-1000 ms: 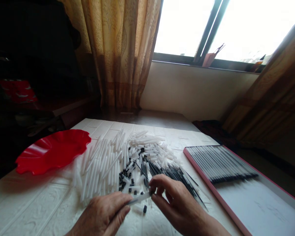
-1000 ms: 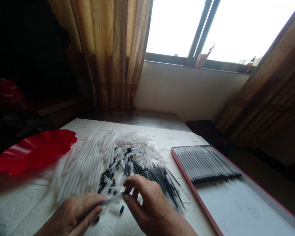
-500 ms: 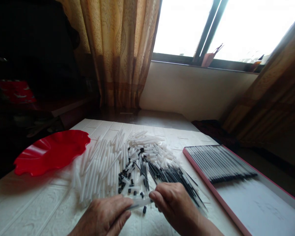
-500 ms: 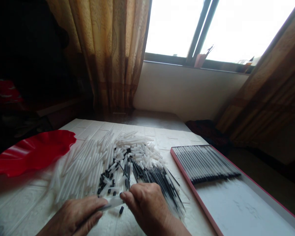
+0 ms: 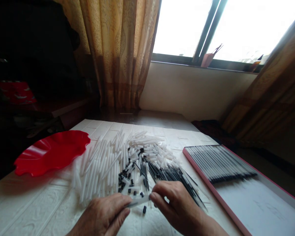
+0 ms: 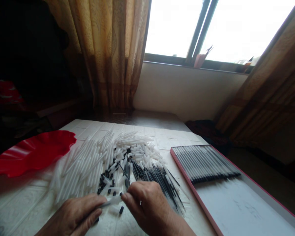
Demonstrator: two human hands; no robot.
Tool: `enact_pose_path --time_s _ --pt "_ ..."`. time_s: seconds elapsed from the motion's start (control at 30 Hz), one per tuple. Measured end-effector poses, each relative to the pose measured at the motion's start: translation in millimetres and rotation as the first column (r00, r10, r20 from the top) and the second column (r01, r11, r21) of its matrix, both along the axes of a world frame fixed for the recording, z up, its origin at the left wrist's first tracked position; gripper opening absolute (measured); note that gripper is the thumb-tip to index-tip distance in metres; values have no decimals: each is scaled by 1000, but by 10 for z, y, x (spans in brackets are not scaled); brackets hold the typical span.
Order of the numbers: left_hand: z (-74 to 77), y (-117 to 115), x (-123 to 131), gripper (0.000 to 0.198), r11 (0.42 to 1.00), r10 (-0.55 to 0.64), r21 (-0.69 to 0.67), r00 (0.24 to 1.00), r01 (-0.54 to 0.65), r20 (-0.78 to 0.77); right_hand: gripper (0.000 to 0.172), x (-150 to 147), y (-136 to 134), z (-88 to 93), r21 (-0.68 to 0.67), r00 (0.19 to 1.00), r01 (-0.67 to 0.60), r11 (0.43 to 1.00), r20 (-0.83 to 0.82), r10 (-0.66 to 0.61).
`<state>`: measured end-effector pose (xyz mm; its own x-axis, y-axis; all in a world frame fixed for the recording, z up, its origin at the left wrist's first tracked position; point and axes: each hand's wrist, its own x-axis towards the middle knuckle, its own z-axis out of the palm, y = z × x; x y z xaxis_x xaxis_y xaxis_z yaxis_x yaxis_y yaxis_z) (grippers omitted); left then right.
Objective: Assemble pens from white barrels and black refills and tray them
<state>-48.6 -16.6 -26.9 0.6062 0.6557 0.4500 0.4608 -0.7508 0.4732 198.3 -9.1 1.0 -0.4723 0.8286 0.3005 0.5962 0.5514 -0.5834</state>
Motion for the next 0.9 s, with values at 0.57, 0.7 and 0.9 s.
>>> enact_pose_path --time_s 0.57,0.7,0.9 --pt "82 -13 8 18 1000 17 8 1000 -17 -10 10 34 -9 89 -42 998 -30 999 -61 27" --pt "23 -12 -2 19 1000 1 12 1000 -1 -16 32 11 -1 54 -86 999 -26 996 -21 24" --pt "25 -15 -3 18 1000 1 -20 1000 -1 -17 22 13 14 96 -99 999 -18 995 -34 14"
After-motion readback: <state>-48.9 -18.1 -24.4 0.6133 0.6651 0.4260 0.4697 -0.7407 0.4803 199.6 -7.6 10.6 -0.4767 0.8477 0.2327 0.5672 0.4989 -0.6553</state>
